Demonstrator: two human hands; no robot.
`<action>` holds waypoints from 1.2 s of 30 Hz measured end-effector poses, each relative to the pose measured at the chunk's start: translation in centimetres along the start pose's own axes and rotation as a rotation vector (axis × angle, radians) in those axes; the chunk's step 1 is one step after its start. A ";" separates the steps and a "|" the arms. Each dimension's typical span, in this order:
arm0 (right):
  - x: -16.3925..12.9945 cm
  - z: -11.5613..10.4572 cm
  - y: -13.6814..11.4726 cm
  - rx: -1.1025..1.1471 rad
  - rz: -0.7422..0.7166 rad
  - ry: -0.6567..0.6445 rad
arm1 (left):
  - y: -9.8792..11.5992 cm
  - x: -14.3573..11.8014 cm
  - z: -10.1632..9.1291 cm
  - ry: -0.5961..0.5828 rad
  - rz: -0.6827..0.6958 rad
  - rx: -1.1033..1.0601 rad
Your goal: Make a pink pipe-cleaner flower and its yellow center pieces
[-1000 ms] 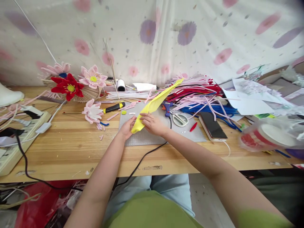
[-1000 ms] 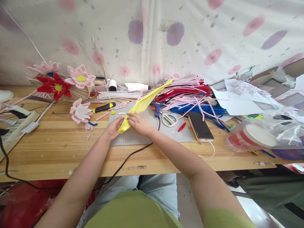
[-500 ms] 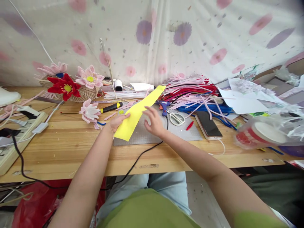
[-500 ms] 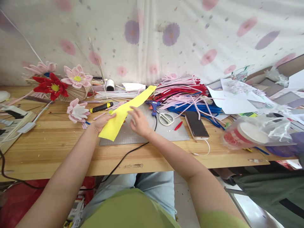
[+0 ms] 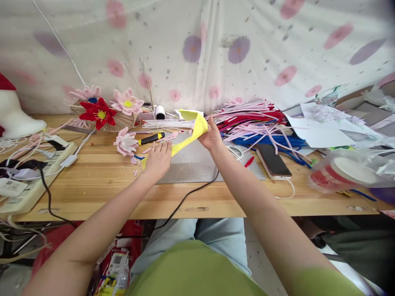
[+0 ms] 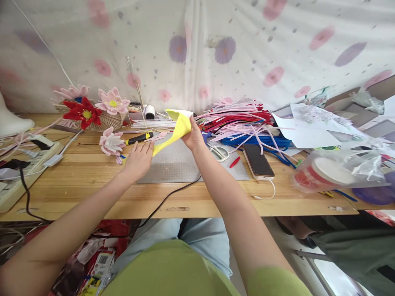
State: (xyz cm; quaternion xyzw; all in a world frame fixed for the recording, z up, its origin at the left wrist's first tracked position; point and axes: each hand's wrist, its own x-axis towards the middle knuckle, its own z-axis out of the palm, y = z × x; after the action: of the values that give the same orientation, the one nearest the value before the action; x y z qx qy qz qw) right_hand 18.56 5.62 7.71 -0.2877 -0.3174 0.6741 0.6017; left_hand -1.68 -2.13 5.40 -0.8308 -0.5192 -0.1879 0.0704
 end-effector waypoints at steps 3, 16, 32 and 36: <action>0.3 -0.8 -1.9 0.013 -0.121 0.023 | -0.3 -0.5 0.9 -0.011 0.003 0.069; 2.2 -1.4 -6.8 0.126 0.041 -0.022 | 0.1 3.4 3.1 -0.194 -0.189 -0.887; -1.2 -8.1 -6.4 -1.306 0.224 0.185 | -1.0 3.3 0.8 0.086 -0.597 -1.516; -3.1 -12.1 -6.5 -2.089 0.348 0.231 | -2.1 3.7 1.7 0.279 -0.634 -1.474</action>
State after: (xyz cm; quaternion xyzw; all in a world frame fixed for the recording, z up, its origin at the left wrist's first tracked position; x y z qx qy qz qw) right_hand 32.35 3.98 5.12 -0.7649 -0.6338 0.1130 -0.0216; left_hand -1.69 2.42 5.10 -0.4461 -0.4590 -0.5943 -0.4869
